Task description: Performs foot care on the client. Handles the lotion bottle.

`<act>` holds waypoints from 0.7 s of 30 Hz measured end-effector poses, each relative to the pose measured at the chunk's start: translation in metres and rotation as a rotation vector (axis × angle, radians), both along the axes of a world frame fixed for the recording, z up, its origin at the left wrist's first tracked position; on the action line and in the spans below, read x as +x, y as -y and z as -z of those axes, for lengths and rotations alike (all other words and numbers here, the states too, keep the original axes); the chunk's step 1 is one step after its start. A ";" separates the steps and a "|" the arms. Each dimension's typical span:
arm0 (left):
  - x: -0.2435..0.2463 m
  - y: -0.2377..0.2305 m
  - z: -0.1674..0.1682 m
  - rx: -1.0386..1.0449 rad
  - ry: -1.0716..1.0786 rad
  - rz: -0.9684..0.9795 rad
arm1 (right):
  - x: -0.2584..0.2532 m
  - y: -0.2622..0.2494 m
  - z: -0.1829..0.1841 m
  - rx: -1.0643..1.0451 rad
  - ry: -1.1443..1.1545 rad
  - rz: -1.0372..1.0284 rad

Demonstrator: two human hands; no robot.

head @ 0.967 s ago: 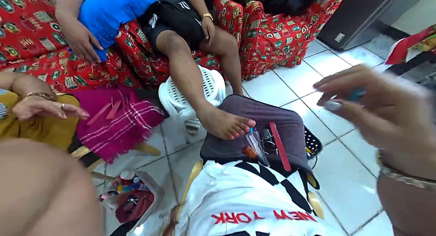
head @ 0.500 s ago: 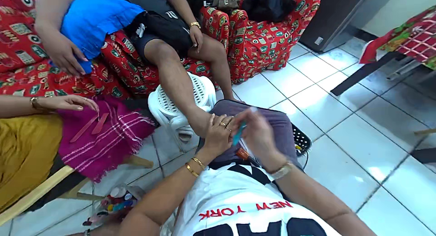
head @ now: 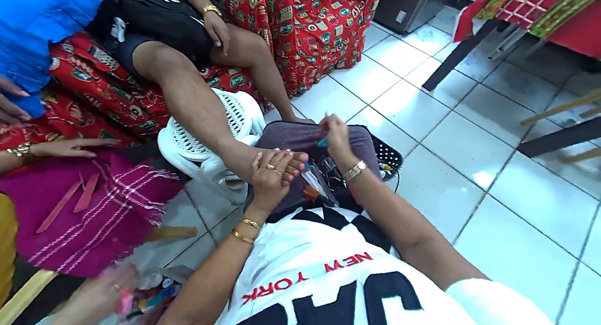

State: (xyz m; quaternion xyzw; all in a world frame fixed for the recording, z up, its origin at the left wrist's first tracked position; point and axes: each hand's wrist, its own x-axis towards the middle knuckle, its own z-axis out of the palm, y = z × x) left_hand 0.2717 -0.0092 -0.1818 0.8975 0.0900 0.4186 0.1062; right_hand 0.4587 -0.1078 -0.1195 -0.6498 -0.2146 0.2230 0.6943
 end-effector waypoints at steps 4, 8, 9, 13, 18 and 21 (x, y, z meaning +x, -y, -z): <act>-0.003 -0.003 -0.002 -0.021 -0.001 -0.035 | 0.090 0.071 -0.034 0.037 0.002 0.191; 0.004 -0.001 -0.031 -0.138 -0.287 0.088 | 0.148 0.160 -0.038 0.035 0.047 0.336; 0.009 -0.002 -0.041 -0.177 -0.382 0.155 | 0.159 0.179 -0.032 -0.001 0.006 0.387; 0.042 0.001 -0.061 -0.191 -0.571 0.365 | 0.189 0.235 0.017 -0.292 -0.083 0.458; 0.057 0.015 -0.090 -0.549 -0.808 0.190 | 0.198 0.244 0.103 -0.630 -0.160 0.318; 0.051 0.028 -0.113 -1.081 -0.735 0.218 | 0.208 0.230 0.156 -0.845 -0.231 0.176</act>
